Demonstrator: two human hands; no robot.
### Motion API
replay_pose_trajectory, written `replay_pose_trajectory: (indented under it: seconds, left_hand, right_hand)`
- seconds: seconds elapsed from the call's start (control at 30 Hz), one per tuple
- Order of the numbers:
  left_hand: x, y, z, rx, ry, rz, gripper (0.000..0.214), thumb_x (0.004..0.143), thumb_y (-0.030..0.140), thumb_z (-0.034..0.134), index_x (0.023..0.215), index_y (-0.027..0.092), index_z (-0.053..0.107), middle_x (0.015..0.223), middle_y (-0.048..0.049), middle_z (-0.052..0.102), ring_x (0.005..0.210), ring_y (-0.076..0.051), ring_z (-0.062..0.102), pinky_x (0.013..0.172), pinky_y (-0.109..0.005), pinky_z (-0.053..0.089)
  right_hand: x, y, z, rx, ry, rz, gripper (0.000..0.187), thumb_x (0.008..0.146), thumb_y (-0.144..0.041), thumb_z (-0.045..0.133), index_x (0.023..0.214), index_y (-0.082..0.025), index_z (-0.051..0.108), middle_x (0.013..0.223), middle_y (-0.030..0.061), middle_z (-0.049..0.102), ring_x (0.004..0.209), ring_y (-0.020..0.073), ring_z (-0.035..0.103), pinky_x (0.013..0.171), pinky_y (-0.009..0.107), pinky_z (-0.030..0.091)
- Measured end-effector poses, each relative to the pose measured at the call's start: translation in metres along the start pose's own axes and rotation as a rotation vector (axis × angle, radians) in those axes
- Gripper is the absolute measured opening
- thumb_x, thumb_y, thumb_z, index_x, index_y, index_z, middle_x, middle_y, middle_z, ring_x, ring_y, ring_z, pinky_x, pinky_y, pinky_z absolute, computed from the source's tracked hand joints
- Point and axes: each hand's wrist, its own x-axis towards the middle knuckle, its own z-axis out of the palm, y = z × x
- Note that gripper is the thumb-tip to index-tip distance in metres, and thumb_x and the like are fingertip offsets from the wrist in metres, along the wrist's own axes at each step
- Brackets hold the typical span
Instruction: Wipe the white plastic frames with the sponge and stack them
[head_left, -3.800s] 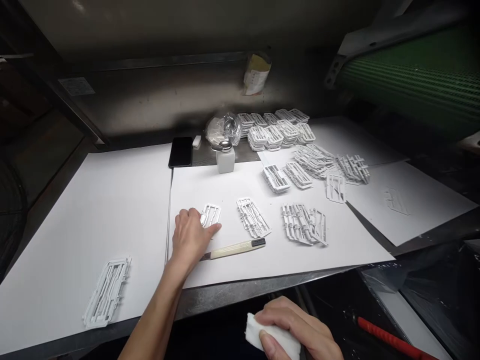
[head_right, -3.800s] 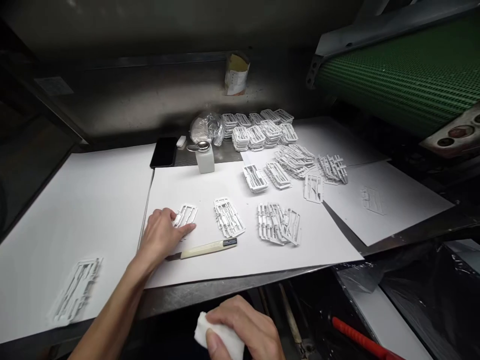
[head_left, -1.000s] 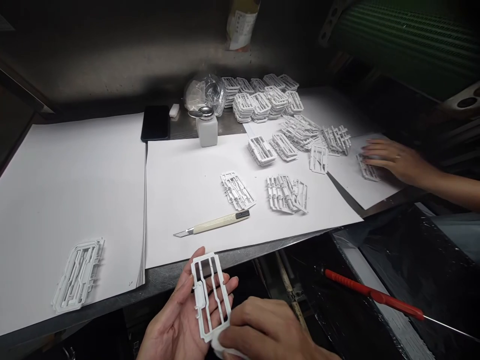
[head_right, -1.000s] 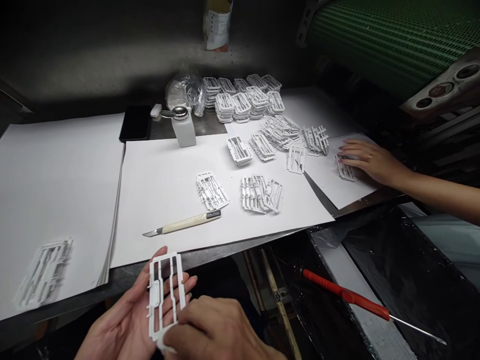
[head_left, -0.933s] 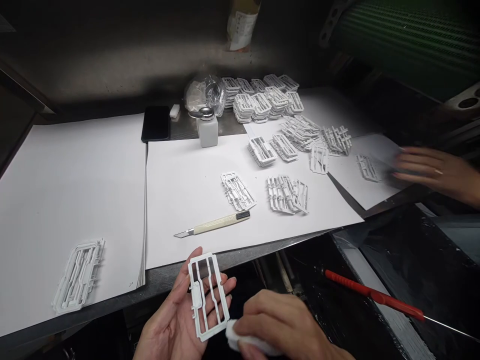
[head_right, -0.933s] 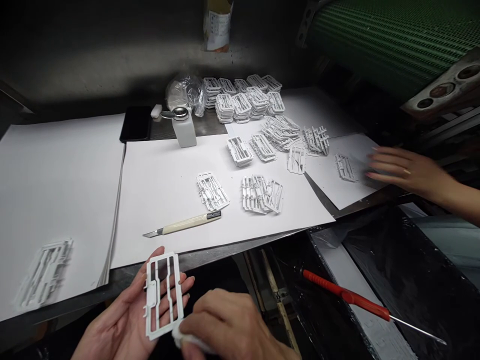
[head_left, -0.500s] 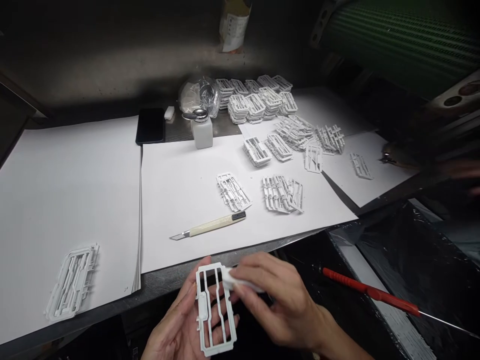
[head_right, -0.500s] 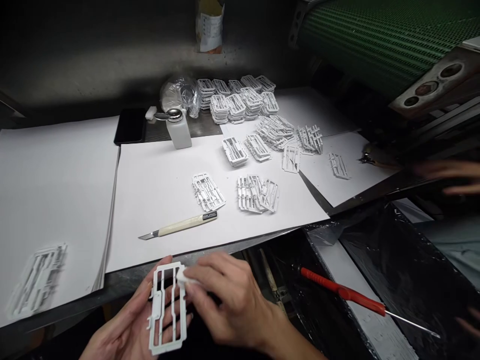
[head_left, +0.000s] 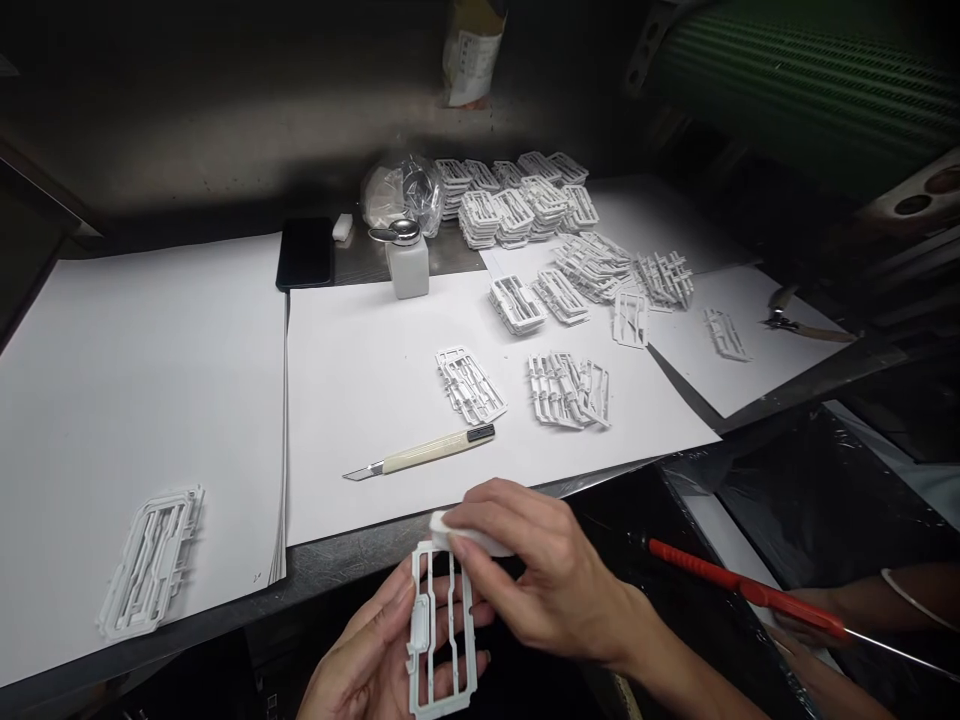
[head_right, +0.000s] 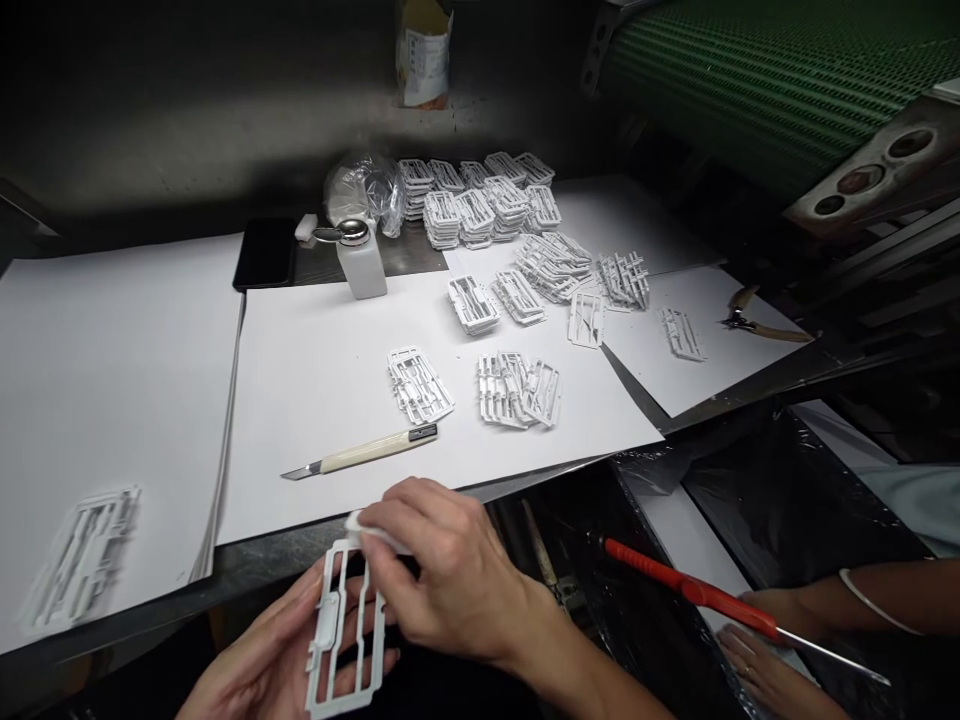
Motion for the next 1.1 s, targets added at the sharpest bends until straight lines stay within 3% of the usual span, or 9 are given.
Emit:
replay_pose_trajectory:
  seconds: [0.13,0.27,0.47,0.57,0.7,0.8,0.9,1.0,1.1]
  left_hand:
    - [0.001,0.008,0.000,0.002,-0.037,-0.031,0.036,0.093,0.024,0.040,0.112,0.016,0.069,0.109,-0.0181,0.071,0.108,-0.033,0.063,0.092,-0.050,0.045]
    - [0.003,0.013,0.007,-0.035,-0.016,-0.055,0.044,0.096,0.028,0.031,0.106,0.014,0.071,0.108,-0.0176,0.072,0.106,-0.033,0.064,0.094,-0.054,0.043]
    - [0.005,0.011,0.015,-0.161,-0.006,-0.070,0.031,0.091,0.028,0.046,0.105,0.015,0.071,0.102,-0.0102,0.074,0.107,-0.025,0.063,0.103,-0.044,0.038]
    - [0.005,0.008,0.009,-0.137,-0.010,-0.044,0.028,0.088,0.027,0.051,0.101,0.016,0.073,0.099,-0.0091,0.074,0.107,-0.025,0.063,0.102,-0.041,0.039]
    - [0.004,0.001,0.004,0.132,0.128,0.127,0.032,0.078,0.032,0.067,0.107,0.020,0.071,0.101,-0.0085,0.073,0.104,-0.025,0.064,0.097,-0.037,0.043]
    - [0.005,-0.006,0.007,0.546,0.330,0.443,0.051,0.062,0.035,0.080,0.109,0.020,0.069,0.109,-0.0089,0.068,0.101,-0.026,0.063,0.086,-0.030,0.049]
    - [0.008,-0.011,0.010,0.968,0.537,0.726,0.048,0.060,0.037,0.078,0.104,0.021,0.068,0.108,-0.0070,0.064,0.092,-0.023,0.063,0.076,-0.029,0.051]
    - [0.009,-0.012,0.009,1.122,0.609,0.699,0.045,0.062,0.039,0.075,0.102,0.023,0.061,0.092,-0.0036,0.065,0.070,-0.017,0.060,0.065,-0.029,0.049]
    - [0.012,-0.011,0.005,0.958,0.492,0.533,0.046,0.059,0.037,0.079,0.091,0.024,0.050,0.069,0.0043,0.061,0.052,-0.010,0.050,0.051,-0.023,0.042]
  right_hand:
    - [-0.007,0.006,-0.013,0.035,0.015,0.099,0.018,0.088,-0.009,0.055,0.102,-0.013,0.065,0.086,0.0076,0.065,0.077,0.0187,0.061,0.068,0.030,0.050]
    - [-0.010,-0.002,-0.013,0.120,0.042,0.080,0.022,0.087,-0.005,0.057,0.107,-0.013,0.063,0.090,0.0079,0.067,0.082,0.0184,0.062,0.073,0.029,0.051]
    - [-0.008,-0.019,0.005,0.173,0.043,0.009,0.019,0.084,-0.004,0.058,0.102,-0.006,0.065,0.091,0.0133,0.068,0.083,0.0197,0.063,0.076,0.030,0.052]
    - [-0.009,-0.025,0.006,0.174,-0.088,0.018,0.020,0.082,-0.004,0.060,0.101,-0.010,0.066,0.091,0.0106,0.069,0.083,0.0199,0.063,0.077,0.030,0.051]
    - [-0.013,-0.027,-0.004,0.253,-0.132,0.068,0.026,0.082,-0.004,0.061,0.104,-0.017,0.065,0.090,0.0055,0.069,0.080,0.0174,0.063,0.075,0.027,0.050]
    - [-0.017,-0.022,-0.013,0.304,-0.011,0.108,0.026,0.084,-0.005,0.058,0.105,-0.018,0.065,0.085,0.0038,0.067,0.076,0.0157,0.063,0.069,0.026,0.050]
    - [-0.021,-0.015,-0.016,0.271,0.101,0.180,0.024,0.084,-0.006,0.058,0.102,-0.020,0.065,0.085,0.0021,0.066,0.076,0.0145,0.063,0.067,0.024,0.050]
    - [-0.024,-0.013,-0.013,0.225,0.130,0.238,0.020,0.085,-0.007,0.060,0.099,-0.020,0.066,0.086,0.0020,0.067,0.077,0.0144,0.063,0.067,0.022,0.050]
    - [-0.023,-0.014,-0.004,0.245,0.081,0.228,0.020,0.085,-0.009,0.059,0.101,-0.018,0.066,0.086,0.0035,0.066,0.077,0.0154,0.063,0.068,0.024,0.051]
